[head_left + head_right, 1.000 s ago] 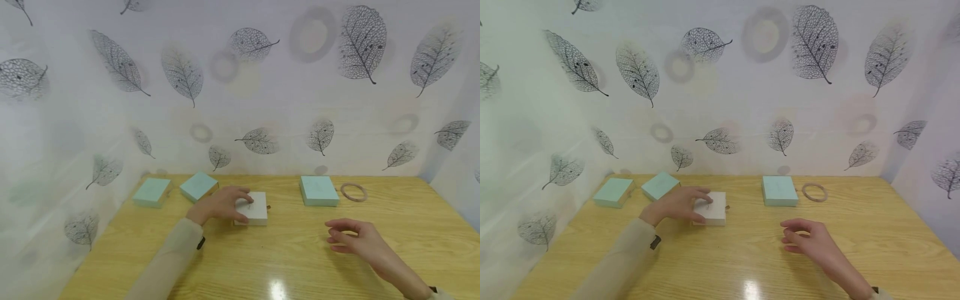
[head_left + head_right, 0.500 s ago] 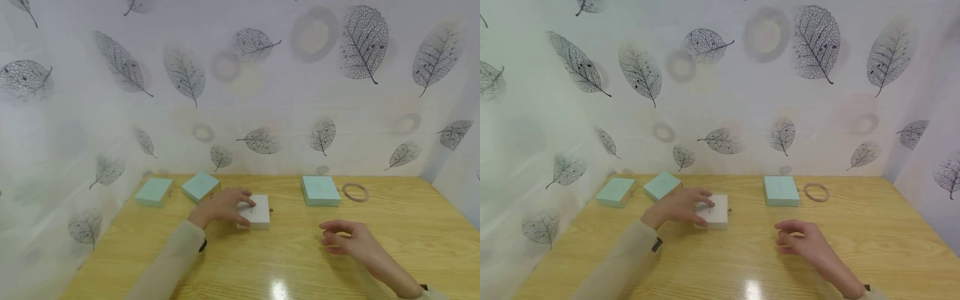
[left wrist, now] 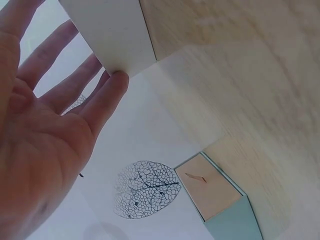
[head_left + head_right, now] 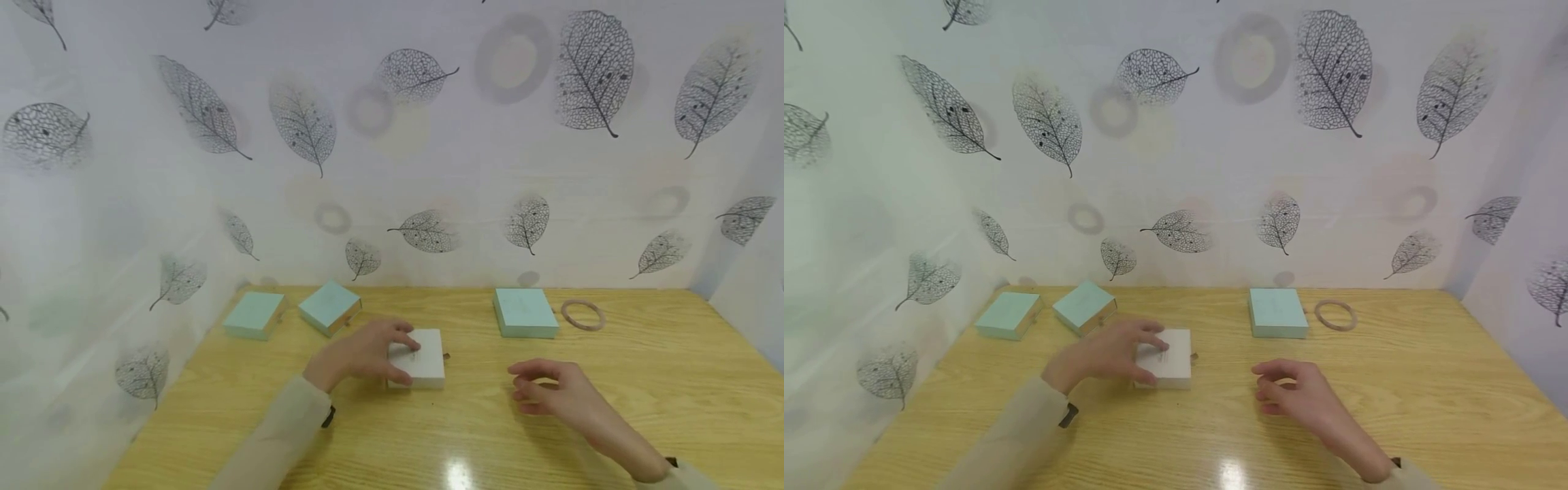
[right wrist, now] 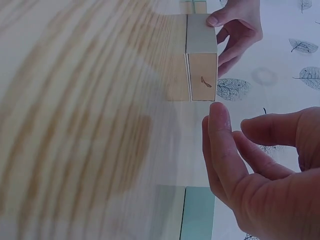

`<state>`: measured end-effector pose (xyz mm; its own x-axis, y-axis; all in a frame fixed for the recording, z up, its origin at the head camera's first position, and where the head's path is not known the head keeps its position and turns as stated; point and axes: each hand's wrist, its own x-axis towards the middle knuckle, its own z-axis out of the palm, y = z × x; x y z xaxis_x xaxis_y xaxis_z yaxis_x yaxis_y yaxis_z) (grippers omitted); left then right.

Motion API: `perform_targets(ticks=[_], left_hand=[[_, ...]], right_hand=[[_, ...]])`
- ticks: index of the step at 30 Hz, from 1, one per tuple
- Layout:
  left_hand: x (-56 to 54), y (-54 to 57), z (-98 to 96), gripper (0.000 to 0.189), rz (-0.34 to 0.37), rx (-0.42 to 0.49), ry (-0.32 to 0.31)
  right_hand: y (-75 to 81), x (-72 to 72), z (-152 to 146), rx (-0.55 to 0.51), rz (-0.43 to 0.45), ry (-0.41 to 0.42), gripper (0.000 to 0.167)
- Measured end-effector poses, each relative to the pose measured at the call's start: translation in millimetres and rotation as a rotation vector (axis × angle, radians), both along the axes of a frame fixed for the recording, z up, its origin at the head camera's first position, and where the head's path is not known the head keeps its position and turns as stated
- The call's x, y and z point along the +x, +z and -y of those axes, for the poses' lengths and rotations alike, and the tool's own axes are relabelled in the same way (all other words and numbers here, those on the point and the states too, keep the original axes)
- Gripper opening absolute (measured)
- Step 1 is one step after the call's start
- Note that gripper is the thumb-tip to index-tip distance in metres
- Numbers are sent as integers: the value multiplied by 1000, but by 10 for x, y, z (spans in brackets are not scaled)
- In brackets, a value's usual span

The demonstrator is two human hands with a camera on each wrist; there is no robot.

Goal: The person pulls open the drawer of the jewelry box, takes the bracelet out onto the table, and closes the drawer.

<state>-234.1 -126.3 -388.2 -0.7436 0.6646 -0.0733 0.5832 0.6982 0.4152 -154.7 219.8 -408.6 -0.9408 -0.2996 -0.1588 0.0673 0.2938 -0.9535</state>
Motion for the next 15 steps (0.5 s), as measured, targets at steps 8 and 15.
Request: perform_targets(ticks=[8, 15], left_hand=[[131, -3, -27, 56, 15, 6, -6], [224, -40, -5, 56, -3, 1, -2]], right_hand=[[-3, -10, 69, -10, -5, 39, 42], [46, -52, 278, -14, 20, 69, 41]])
